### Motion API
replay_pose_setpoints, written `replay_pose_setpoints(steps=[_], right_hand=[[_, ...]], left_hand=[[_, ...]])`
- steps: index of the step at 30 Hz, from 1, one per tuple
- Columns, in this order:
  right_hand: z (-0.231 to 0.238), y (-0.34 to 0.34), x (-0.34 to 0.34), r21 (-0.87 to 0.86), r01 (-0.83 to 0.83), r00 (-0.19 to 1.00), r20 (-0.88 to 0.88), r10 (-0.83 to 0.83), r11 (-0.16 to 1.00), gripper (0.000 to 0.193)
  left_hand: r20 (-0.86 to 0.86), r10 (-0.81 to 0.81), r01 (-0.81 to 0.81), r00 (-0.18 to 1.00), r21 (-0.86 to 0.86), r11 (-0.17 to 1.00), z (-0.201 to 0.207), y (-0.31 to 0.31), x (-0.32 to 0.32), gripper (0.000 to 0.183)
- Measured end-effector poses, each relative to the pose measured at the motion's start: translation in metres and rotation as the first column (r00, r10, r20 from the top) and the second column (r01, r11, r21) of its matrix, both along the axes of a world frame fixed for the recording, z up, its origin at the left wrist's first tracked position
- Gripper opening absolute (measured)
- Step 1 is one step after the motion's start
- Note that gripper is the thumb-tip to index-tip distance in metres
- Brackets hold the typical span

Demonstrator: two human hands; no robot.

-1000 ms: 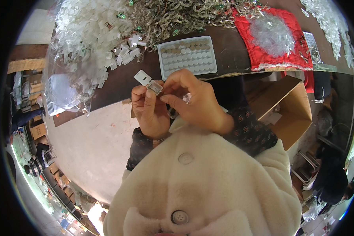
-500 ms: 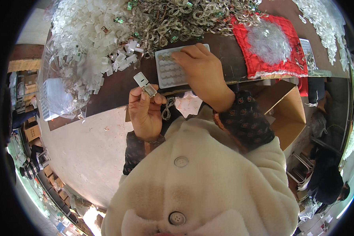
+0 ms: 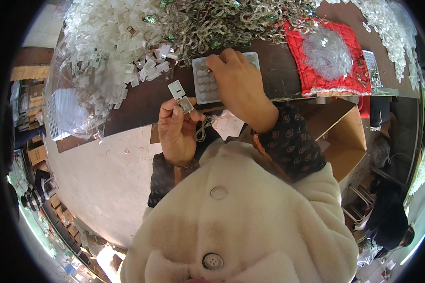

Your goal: The person repeatedly picks small white plastic housings and metal pins from a table, inserts the pins into the housings, and places the assembled units into a compartmentalized tray. The person occasionally uses a lighter to heat the connection points during assembly.

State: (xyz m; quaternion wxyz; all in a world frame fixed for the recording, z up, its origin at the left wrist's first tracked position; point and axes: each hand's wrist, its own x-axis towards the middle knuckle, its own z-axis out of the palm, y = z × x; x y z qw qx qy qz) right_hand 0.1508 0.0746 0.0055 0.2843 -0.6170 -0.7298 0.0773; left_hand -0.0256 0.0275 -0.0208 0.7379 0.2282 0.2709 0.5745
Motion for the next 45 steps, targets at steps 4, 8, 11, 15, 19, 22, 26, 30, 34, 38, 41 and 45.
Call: replay_pose_setpoints(steps=[4, 8, 11, 15, 19, 22, 26, 30, 34, 38, 41, 45], right_hand=[[0.010, 0.000, -0.001, -0.067, -0.039, 0.999, -0.020, 0.038, 0.997, 0.018], [0.029, -0.027, -0.006, 0.019, -0.248, 0.908, -0.344, 0.239, 0.969, 0.020], [0.038, -0.041, -0.014, 0.058, -0.283, 0.895, -0.344, 0.285, 0.957, 0.021], [0.043, -0.045, -0.016, 0.039, -0.304, 0.890, -0.345, 0.298, 0.952, 0.024], [0.040, -0.041, -0.016, 0.136, -0.269, 0.886, -0.354, 0.301, 0.953, 0.024], [0.033, -0.037, -0.016, 0.210, -0.336, 0.878, -0.282, 0.386, 0.918, 0.024], [0.024, -0.029, -0.014, 0.237, -0.295, 0.905, -0.242, 0.350, 0.926, 0.022], [0.010, -0.012, -0.012, 0.243, -0.040, 0.992, -0.108, 0.068, 0.969, 0.020], [-0.002, 0.000, -0.009, 0.228, 0.000, 0.997, 0.074, -0.018, 0.974, 0.020], [-0.002, 0.003, -0.010, 0.185, -0.010, 1.000, -0.006, 0.011, 0.983, 0.017], [0.007, -0.003, -0.014, 0.162, -0.077, 0.970, -0.216, 0.112, 0.984, 0.017], [0.018, -0.025, -0.026, 0.142, -0.193, 0.864, -0.445, 0.237, 0.971, 0.019]], left_hand=[[0.015, 0.002, -0.003, 1.000, 0.012, 1.000, 0.000, 0.000, -0.001, 0.016], [0.029, 0.028, -0.030, 0.999, 0.056, 0.998, 0.000, -0.002, 0.001, 0.017], [-0.030, 0.045, -0.042, 0.999, 0.104, 0.994, 0.001, -0.003, 0.004, 0.018], [-0.043, 0.009, -0.004, 0.999, 0.106, 0.994, 0.006, -0.005, 0.001, 0.018], [0.016, -0.050, 0.049, 0.999, 0.058, 0.997, 0.008, -0.007, 0.000, 0.017], [0.000, -0.064, 0.064, 0.998, 0.048, 0.997, 0.006, -0.006, 0.001, 0.017], [-0.051, -0.020, 0.019, 0.998, -0.018, 1.000, 0.004, -0.003, 0.000, 0.018], [-0.059, 0.030, -0.035, 0.998, -0.086, 0.996, 0.003, -0.001, -0.001, 0.018], [-0.028, 0.024, -0.026, 0.999, -0.081, 0.996, 0.000, 0.003, -0.002, 0.018], [-0.026, 0.021, -0.023, 0.999, -0.074, 0.997, -0.001, 0.004, -0.003, 0.018], [-0.021, 0.009, -0.010, 1.000, -0.078, 0.997, 0.000, 0.004, -0.004, 0.018], [0.032, -0.031, 0.032, 0.999, -0.046, 0.998, 0.001, 0.001, -0.005, 0.018]])
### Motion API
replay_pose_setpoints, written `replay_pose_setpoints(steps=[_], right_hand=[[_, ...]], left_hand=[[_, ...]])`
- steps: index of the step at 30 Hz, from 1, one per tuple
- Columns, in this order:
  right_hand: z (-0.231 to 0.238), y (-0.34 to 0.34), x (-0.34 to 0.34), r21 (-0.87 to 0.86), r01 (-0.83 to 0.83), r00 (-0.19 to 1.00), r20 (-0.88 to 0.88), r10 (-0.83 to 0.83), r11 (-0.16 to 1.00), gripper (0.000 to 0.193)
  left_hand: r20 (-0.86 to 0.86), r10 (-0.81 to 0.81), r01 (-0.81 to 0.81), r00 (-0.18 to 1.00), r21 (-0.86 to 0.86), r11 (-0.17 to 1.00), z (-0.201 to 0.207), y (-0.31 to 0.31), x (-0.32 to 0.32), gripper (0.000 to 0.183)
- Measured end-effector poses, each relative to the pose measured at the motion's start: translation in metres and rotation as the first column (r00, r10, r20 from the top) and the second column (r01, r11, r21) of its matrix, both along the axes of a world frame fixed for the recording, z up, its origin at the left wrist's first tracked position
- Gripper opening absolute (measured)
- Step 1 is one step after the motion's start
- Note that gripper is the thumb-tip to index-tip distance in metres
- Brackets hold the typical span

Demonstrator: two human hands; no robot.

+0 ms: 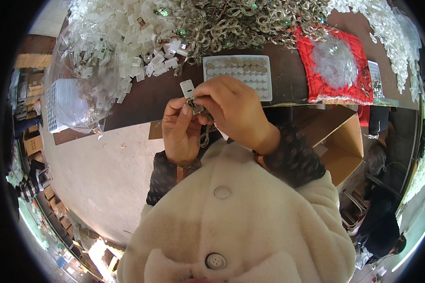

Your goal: The person repeatedly picks small white plastic housings and metal pins from a table, inserts the pins into the housings, and places the assembled units into a compartmentalized tray. The person occasionally uses a lighter to heat the connection points during assembly.

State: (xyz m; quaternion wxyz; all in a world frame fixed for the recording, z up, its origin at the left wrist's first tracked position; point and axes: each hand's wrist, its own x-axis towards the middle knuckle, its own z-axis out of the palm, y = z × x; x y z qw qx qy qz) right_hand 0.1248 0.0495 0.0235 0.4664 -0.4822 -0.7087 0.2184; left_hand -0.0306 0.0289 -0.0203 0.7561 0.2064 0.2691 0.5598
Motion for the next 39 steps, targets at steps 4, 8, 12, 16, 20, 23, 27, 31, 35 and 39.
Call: replay_pose_setpoints(steps=[4, 8, 12, 16, 20, 23, 27, 31, 35, 39], right_hand=[[0.003, -0.006, 0.000, -0.009, -0.045, 0.999, -0.011, 0.044, 0.999, 0.019], [0.005, -0.010, 0.005, 0.008, -0.109, 0.994, -0.004, 0.109, 0.994, 0.016], [0.009, -0.019, 0.006, 0.132, -0.136, 0.989, 0.083, 0.126, 0.982, 0.019], [0.011, -0.024, 0.013, 0.073, -0.048, 0.997, -0.063, 0.053, 0.996, 0.022], [0.008, -0.021, 0.017, -0.502, -0.310, 0.758, -0.643, -0.109, 0.807, 0.021], [0.006, -0.022, 0.017, -0.565, -0.297, 0.783, -0.605, -0.142, 0.769, 0.014], [0.003, -0.020, 0.018, -0.065, -0.357, 0.768, -0.588, 0.254, 0.932, 0.019], [0.001, -0.016, 0.025, 0.075, -0.375, 0.853, -0.362, 0.375, 0.924, 0.025], [-0.003, -0.017, 0.023, 0.169, -0.313, 0.879, -0.322, 0.352, 0.935, 0.028], [-0.009, -0.022, 0.018, 0.260, -0.228, 0.884, -0.349, 0.312, 0.938, 0.025]], left_hand=[[0.039, -0.034, 0.034, 0.999, -0.004, 0.999, 0.001, -0.004, -0.003, 0.014], [0.110, -0.051, 0.058, 0.993, -0.056, 0.997, 0.002, -0.007, -0.003, 0.013], [0.011, 0.022, -0.020, 1.000, -0.082, 0.996, 0.006, -0.010, -0.001, 0.016], [0.129, -0.089, 0.104, 0.988, -0.115, 0.988, 0.010, -0.012, 0.001, 0.015], [0.134, -0.184, 0.203, 0.974, -0.150, 0.968, 0.011, -0.015, 0.004, 0.013], [0.190, -0.190, 0.213, 0.963, -0.108, 0.971, 0.012, -0.015, 0.006, 0.012], [0.173, -0.207, 0.229, 0.963, -0.118, 0.966, 0.020, -0.016, 0.007, 0.021], [0.322, -0.263, 0.329, 0.910, -0.172, 0.928, 0.031, -0.019, 0.012, 0.030], [0.380, -0.241, 0.336, 0.893, -0.208, 0.919, 0.033, -0.022, 0.016, 0.038], [0.216, -0.249, 0.288, 0.944, -0.172, 0.942, 0.027, -0.028, 0.020, 0.041]])
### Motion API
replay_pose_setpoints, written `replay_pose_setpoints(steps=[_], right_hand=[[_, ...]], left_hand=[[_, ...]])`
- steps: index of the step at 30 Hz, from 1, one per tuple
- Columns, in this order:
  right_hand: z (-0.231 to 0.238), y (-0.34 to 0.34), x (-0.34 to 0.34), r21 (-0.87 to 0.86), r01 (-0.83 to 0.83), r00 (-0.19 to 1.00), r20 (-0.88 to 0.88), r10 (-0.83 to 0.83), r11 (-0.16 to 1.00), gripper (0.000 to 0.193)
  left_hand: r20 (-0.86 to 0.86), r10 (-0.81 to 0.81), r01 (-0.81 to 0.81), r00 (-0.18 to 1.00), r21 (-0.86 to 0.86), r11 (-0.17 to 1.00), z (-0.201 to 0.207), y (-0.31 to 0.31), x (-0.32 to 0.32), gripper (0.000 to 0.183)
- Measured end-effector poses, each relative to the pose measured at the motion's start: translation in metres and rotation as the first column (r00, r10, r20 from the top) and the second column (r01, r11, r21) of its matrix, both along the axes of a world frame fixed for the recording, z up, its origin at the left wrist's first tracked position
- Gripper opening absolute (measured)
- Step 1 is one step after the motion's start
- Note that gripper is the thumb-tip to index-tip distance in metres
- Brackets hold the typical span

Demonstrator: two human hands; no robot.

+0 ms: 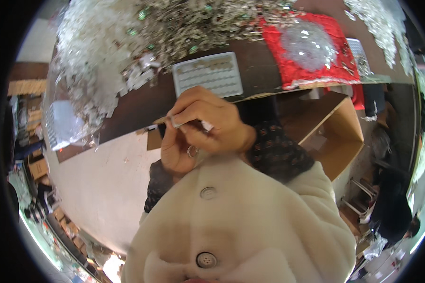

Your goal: The person repeatedly picks small white plastic housings and metal pins from a table, inserts the pins into the housings, and places the assembled units into a compartmentalized tray. The person occasionally uses a lighter to heat the connection points during assembly.

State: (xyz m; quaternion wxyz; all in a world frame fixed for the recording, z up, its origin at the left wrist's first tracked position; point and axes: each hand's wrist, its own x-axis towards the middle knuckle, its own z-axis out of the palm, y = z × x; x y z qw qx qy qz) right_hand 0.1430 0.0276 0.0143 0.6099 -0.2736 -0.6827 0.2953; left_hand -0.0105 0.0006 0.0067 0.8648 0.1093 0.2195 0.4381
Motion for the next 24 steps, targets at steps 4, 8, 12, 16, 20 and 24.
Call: replay_pose_setpoints(steps=[4, 8, 12, 16, 20, 24], right_hand=[[-0.004, -0.008, 0.002, 0.015, 0.067, 0.998, 0.002, -0.067, 0.998, 0.024], [-0.004, -0.022, 0.030, -0.010, 0.043, 0.983, 0.177, -0.041, 0.999, 0.027], [-0.006, -0.027, 0.089, 0.002, 0.566, 0.734, 0.453, -0.506, 0.824, 0.019], [-0.018, -0.007, 0.144, 0.041, 0.829, 0.442, 0.564, -0.697, 0.558, 0.021], [-0.031, 0.002, 0.164, 0.043, 0.826, 0.405, 0.647, -0.646, 0.562, 0.018], [-0.038, 0.004, 0.168, 0.078, 0.838, 0.356, 0.673, -0.649, 0.540, 0.013]], left_hand=[[0.116, 0.038, -0.027, 0.993, -0.100, 0.995, -0.005, -0.003, 0.004, 0.041], [0.210, -0.107, 0.098, 0.972, 0.054, 0.994, -0.009, 0.006, 0.007, 0.031], [-0.088, 0.009, 0.009, 0.996, 0.194, 0.981, -0.017, 0.006, 0.019, 0.022], [-0.116, 0.021, -0.004, 0.993, 0.148, 0.989, -0.017, 0.006, 0.021, 0.021], [-0.094, 0.002, 0.012, 0.996, 0.141, 0.990, -0.016, 0.008, 0.020, 0.020], [-0.114, -0.009, 0.026, 0.993, 0.147, 0.989, -0.014, 0.009, 0.018, 0.019]])
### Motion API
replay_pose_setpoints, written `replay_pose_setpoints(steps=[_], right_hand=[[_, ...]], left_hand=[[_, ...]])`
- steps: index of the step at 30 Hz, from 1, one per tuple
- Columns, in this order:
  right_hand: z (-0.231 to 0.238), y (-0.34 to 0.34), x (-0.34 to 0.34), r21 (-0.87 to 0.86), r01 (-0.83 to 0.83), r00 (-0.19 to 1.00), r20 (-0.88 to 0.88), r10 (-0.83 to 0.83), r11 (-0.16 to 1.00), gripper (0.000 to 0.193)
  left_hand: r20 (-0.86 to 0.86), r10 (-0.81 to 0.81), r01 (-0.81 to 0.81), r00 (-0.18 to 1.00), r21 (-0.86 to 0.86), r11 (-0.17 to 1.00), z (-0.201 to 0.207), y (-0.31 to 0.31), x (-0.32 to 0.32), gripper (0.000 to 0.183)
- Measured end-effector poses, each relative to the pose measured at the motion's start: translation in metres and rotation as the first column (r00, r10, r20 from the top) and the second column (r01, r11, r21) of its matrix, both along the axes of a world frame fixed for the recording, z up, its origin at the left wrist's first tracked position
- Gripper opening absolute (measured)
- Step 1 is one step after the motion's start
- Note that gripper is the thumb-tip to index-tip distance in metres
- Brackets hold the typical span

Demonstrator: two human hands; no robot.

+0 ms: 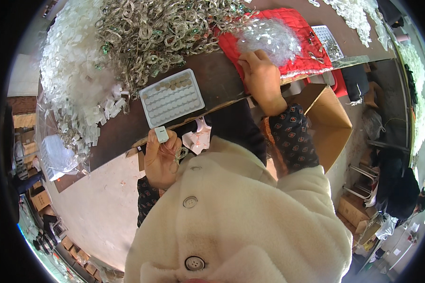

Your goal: The person repeatedly picks small white plastic housings and metal pins from a table, inserts the pins into the housings, and places the assembled units into a compartmentalized tray. The person occasionally uses a lighter to heat the connection points during assembly.

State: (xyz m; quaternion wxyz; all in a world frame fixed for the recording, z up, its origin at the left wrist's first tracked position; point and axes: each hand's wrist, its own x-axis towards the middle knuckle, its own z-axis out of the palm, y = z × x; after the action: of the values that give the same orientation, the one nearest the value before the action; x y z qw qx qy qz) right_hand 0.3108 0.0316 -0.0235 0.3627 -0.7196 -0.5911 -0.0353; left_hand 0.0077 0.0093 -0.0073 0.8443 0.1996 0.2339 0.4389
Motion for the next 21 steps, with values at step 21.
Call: replay_pose_setpoints(steps=[21], right_hand=[[0.066, -0.032, -0.118, 0.143, -0.537, 0.675, -0.518, 0.525, 0.831, 0.021]], left_hand=[[-0.066, 0.036, -0.037, 0.997, -0.015, 0.999, 0.009, -0.004, 0.000, 0.019]])
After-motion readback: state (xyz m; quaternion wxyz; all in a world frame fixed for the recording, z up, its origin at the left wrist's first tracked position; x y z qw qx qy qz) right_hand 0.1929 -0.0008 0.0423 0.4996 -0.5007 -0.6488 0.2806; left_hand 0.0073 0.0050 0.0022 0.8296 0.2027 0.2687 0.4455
